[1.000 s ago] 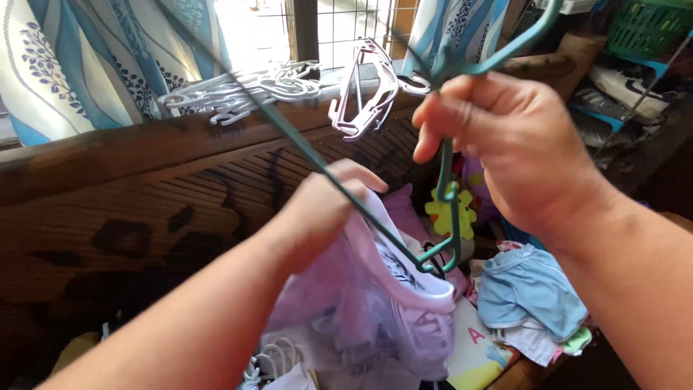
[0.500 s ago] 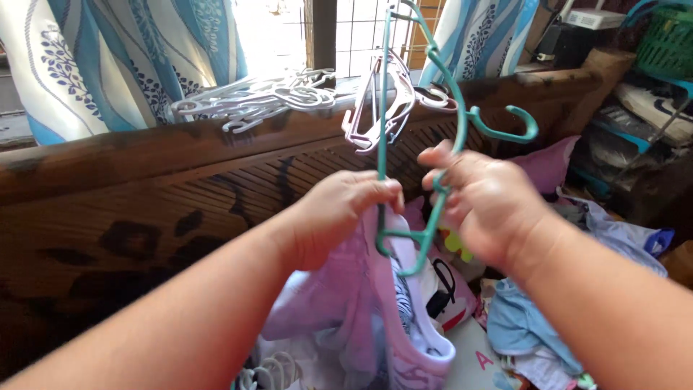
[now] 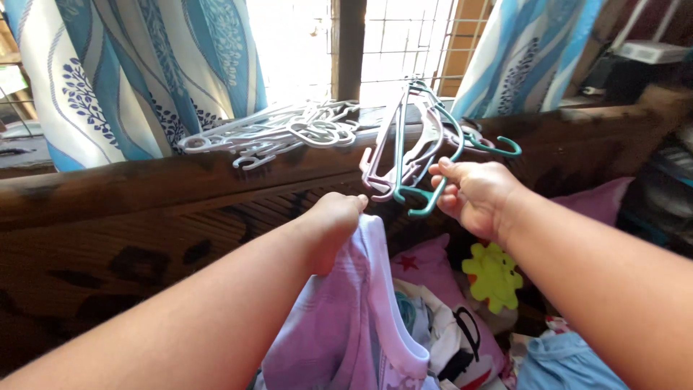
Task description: Hanging various items of clothing onto plastic hangers.
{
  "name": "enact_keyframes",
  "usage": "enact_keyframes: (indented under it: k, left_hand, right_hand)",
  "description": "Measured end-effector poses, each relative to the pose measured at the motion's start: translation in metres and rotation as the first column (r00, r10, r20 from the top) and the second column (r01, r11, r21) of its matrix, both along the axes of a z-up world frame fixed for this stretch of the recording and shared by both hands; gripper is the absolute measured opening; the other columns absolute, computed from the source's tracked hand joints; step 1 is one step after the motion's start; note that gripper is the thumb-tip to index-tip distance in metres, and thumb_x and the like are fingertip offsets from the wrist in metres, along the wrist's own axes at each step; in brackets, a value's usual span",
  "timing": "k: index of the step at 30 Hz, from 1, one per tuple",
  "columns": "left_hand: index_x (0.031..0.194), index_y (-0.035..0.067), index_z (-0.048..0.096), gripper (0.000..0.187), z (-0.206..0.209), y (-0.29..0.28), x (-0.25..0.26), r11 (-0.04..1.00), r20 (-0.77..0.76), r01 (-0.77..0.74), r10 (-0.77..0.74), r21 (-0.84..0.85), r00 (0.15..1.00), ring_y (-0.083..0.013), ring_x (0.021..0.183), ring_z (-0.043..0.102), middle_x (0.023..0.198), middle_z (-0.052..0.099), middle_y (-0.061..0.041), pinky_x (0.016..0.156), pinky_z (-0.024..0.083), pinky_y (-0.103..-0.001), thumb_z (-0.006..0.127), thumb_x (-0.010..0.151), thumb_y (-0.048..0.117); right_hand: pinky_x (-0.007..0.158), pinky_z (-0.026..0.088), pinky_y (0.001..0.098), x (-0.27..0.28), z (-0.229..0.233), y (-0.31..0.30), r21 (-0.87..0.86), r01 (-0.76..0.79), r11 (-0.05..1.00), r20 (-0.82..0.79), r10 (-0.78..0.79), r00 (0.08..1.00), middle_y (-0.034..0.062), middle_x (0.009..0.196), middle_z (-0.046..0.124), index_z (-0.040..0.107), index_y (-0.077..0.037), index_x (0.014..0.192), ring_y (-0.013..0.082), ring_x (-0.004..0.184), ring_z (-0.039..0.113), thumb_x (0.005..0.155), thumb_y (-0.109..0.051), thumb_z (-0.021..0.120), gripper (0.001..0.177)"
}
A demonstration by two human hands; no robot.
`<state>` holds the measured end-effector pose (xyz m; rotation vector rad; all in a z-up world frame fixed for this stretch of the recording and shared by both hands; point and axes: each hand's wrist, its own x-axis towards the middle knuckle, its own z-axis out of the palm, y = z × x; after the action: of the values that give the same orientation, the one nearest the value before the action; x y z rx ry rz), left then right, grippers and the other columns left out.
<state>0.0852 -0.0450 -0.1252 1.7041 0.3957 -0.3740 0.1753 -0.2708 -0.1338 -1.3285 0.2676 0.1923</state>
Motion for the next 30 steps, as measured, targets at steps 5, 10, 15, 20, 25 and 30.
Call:
enact_keyframes:
  k: [5, 10, 15, 20, 25, 30]
  left_hand:
    - [0.157, 0.006, 0.031, 0.073, -0.01, -0.005, 0.025, 0.997, -0.116, 0.029, -0.037, -0.068, 0.993, -0.0402, 0.158, 0.015, 0.17, 0.016, -0.022, 0.122, 0.018, -0.063, 0.049, 0.101, 0.048]
    - [0.138, 0.021, 0.063, 0.05, -0.017, -0.019, 0.044, 0.99, -0.026, 0.108, -0.111, -0.095, 0.994, -0.0318, 0.147, 0.039, 0.16, 0.044, -0.016, 0.114, 0.031, -0.058, 0.052, 0.097, 0.045]
    - [0.129, 0.021, 0.068, 0.041, -0.014, -0.022, 0.05, 0.984, 0.007, 0.096, -0.096, -0.148, 0.995, -0.0299, 0.138, 0.045, 0.152, 0.051, -0.014, 0.107, 0.035, -0.056, 0.053, 0.098, 0.044]
    - [0.11, 0.01, 0.078, 0.042, -0.02, -0.014, 0.059, 0.924, 0.183, 0.165, -0.106, -0.344, 0.977, -0.0265, 0.104, 0.057, 0.113, 0.069, -0.014, 0.089, 0.046, -0.049, 0.052, 0.101, 0.042]
    - [0.086, 0.011, 0.072, 0.044, 0.002, -0.008, 0.056, 0.908, 0.234, 0.062, 0.04, -0.414, 0.971, -0.0167, 0.085, 0.061, 0.091, 0.07, -0.006, 0.078, 0.049, -0.039, 0.05, 0.102, 0.045]
    - [0.075, 0.016, 0.06, 0.045, -0.005, -0.009, 0.088, 0.879, 0.078, -0.05, 0.098, -0.473, 0.992, -0.0195, 0.068, 0.059, 0.079, 0.067, -0.005, 0.063, 0.048, -0.039, 0.052, 0.103, 0.05]
  right_hand:
    - [0.047, 0.035, 0.0186, 0.053, -0.017, 0.008, 0.027, -0.047, 0.998, -0.006, 0.048, 0.999, 0.003, 0.08, 0.056, 0.065, -0.003, 0.093, 0.0065, 0.058, 0.037, 0.101, -0.023, 0.064, 0.022]
    - [0.06, 0.043, 0.0307, 0.026, 0.009, 0.033, -0.226, 0.108, 0.968, 0.005, -0.11, 0.994, 0.0023, 0.094, 0.06, 0.063, -0.008, 0.1, 0.0132, 0.071, 0.05, 0.098, -0.023, 0.07, 0.017]
    - [0.079, 0.057, 0.0531, 0.051, -0.007, 0.024, 0.097, 0.09, 0.991, -0.011, -0.089, 0.996, 0.0119, 0.108, 0.066, 0.059, -0.005, 0.114, 0.0284, 0.093, 0.068, 0.102, -0.02, 0.056, 0.02]
    - [0.091, 0.058, 0.0547, 0.064, -0.001, 0.021, 0.319, 0.061, 0.946, 0.012, -0.069, 0.998, 0.0153, 0.117, 0.066, 0.058, -0.002, 0.122, 0.0308, 0.103, 0.071, 0.105, -0.019, 0.053, 0.024]
    - [0.092, 0.06, 0.0551, -0.011, 0.054, 0.06, 0.348, 0.019, 0.937, -0.059, 0.002, 0.998, 0.0221, 0.122, 0.066, 0.053, -0.002, 0.125, 0.0373, 0.105, 0.071, 0.103, -0.03, 0.048, 0.036]
    - [0.097, 0.059, 0.0556, 0.015, 0.022, 0.045, 0.294, -0.074, 0.953, -0.039, 0.09, 0.995, 0.024, 0.127, 0.064, 0.052, 0.003, 0.129, 0.0386, 0.11, 0.068, 0.104, -0.023, 0.047, 0.037]
